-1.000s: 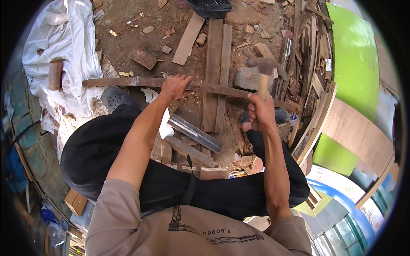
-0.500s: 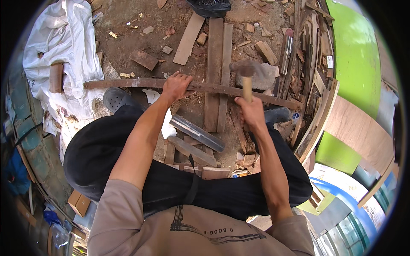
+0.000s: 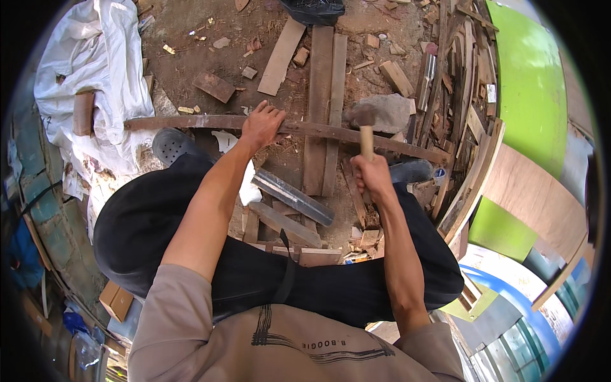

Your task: The person sits on the ground and uses a hammer to repeatedly strike a long, curved metal bar resting on wooden supports. The person adjusts the bar's position and flips it over to work on different sections.

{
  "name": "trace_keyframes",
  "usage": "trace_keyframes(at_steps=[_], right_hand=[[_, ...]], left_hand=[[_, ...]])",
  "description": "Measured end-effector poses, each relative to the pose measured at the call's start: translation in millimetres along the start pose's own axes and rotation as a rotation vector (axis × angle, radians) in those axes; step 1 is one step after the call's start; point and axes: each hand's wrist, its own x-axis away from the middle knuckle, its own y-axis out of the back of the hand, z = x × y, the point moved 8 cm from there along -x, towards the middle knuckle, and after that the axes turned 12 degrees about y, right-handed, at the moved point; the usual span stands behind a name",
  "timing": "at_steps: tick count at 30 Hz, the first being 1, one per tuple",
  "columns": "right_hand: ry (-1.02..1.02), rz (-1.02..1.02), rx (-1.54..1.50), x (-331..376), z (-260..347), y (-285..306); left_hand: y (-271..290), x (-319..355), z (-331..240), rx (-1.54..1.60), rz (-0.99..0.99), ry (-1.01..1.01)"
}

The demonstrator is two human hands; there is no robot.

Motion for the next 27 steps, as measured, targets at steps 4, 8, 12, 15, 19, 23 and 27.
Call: trace_keyframes(at_steps=[4,8,12,15,19,23,27], right_hand=[[0.435,-0.162,-0.351,30.3,89.8,32.4],[0.716,-0.259,-0.631,20.5,88.9,7.8],[-0.054,0.041,0.208,-16.8,-70.2,-35.7],[0.06,0.04,0.009,3.4,-4.4,-21.4],[0.491,-0.126,-0.329,32.2,107.9,26.1],[0.751,-0.218,-0.68,30.6,114.3,24.8],[0.142,-0.078,-0.007,-15.9,-60.3,-30.9]], left_hand=[[-3.7,-1.5,0.1,0.022,0.08,0.005],[-2.9,-0.5,1.4,0.017,0.078,0.006],[6.3,-4.2,-9.4,0.043,-0.041,-0.029],[3.8,0.2,-2.0,0.047,-0.02,-0.019],[1.9,-1.1,-1.6,0.005,0.018,0.002],[2.1,0.1,0.6,0.006,0.035,0.003],[7.8,-4.8,-11.5,0.027,-0.061,-0.059]])
